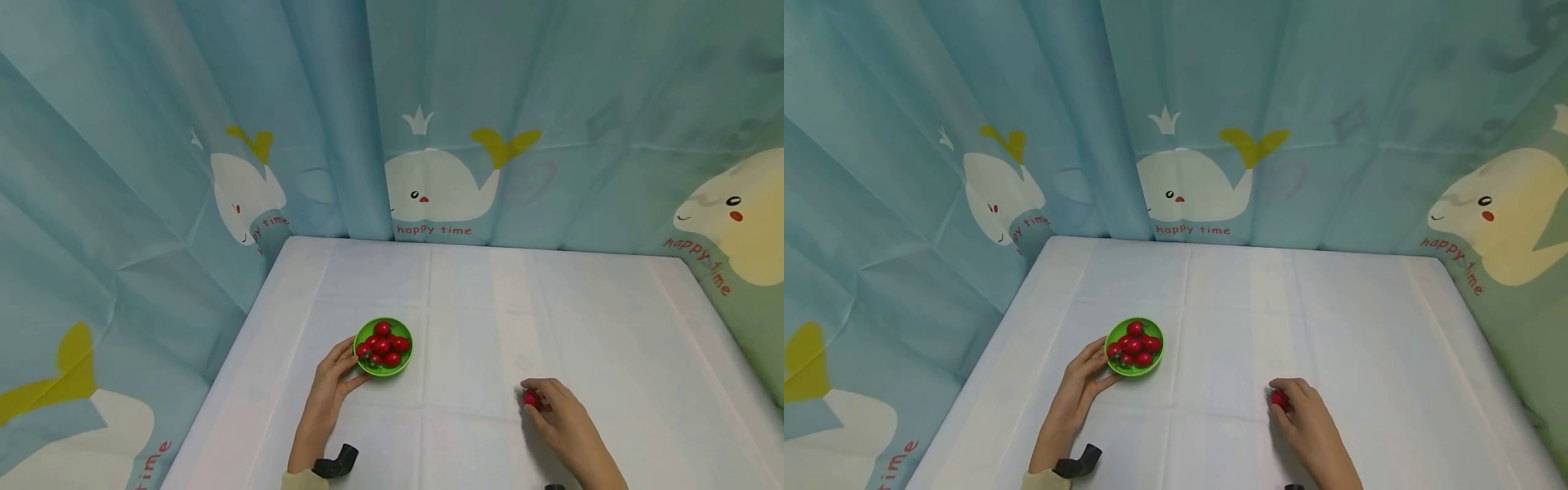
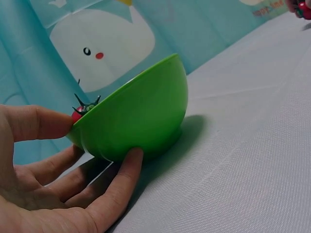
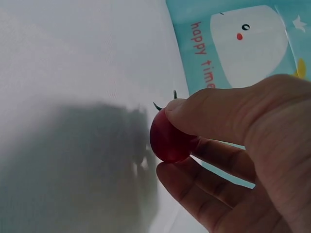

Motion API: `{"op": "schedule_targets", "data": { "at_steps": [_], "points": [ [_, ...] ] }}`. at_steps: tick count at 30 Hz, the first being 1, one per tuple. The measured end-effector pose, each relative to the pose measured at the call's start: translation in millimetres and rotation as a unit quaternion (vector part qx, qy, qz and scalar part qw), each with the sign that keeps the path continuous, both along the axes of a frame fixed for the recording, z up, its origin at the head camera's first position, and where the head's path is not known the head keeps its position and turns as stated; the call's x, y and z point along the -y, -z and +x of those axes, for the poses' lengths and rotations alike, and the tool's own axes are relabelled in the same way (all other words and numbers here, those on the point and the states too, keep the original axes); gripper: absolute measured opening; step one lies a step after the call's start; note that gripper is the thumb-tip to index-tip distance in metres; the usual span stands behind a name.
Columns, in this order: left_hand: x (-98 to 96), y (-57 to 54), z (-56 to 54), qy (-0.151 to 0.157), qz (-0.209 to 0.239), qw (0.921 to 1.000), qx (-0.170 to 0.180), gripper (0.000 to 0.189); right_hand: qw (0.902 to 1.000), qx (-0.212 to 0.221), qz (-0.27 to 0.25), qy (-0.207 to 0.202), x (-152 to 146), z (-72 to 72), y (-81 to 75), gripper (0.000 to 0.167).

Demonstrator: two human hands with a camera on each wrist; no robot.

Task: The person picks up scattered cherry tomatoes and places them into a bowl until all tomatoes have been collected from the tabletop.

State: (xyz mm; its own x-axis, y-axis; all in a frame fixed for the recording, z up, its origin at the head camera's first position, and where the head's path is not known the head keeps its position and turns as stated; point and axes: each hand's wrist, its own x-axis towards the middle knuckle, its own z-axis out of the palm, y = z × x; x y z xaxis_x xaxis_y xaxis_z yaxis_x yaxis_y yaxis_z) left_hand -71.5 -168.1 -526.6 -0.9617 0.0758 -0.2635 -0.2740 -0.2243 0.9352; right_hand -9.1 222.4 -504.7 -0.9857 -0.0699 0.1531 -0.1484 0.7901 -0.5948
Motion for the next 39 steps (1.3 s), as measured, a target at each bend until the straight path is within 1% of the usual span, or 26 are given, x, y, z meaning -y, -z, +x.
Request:
{"op": "schedule_targets", "data": {
  "at_steps": [4, 11, 18, 21, 28, 33, 39],
  "points": [
    [-0.9, -0.1, -0.1, -0.002, 0.004, 1.0, 0.002, 0.052, 0.9998, -0.01, -0.007, -0.017, 7, -6.8, -2.4, 0.036],
    [-0.3, -0.2, 0.7, -0.002, 0.003, 1.0, 0.003, 0.052, 0.9989, -0.001, -0.009, -0.046, 24, -17.9, -8.9, 0.035],
    [0.1, -1.1, 0.4, -0.005, 0.001, 1.0, 0.006, 0.051, 0.9949, -0.049, -0.011, -0.088, 39, -40.6, -15.7, 0.036],
    [-0.6, -1.7, 0.5, -0.006, 0.004, 1.0, 0.007, 0.05, 0.9928, -0.053, -0.016, -0.107, 45, -48.9, -21.9, 0.036],
    [-2.4, -2.6, -0.1, -0.006, 0.008, 0.9999, 0.004, 0.05, 0.9869, -0.07, -0.024, -0.143, 59, -64.0, -42.5, 0.036],
    [-2.6, -2.2, 0.6, -0.009, 0.002, 1.0, 0.002, 0.049, 0.984, -0.066, -0.038, -0.161, 72, -76.6, -51.8, 0.036],
    [-2.3, 0.3, 1.2, -0.012, 0.004, 0.9999, 0.001, 0.048, 0.9809, -0.042, -0.059, -0.18, 90, -91.1, -56.0, 0.034]
  ]
}}
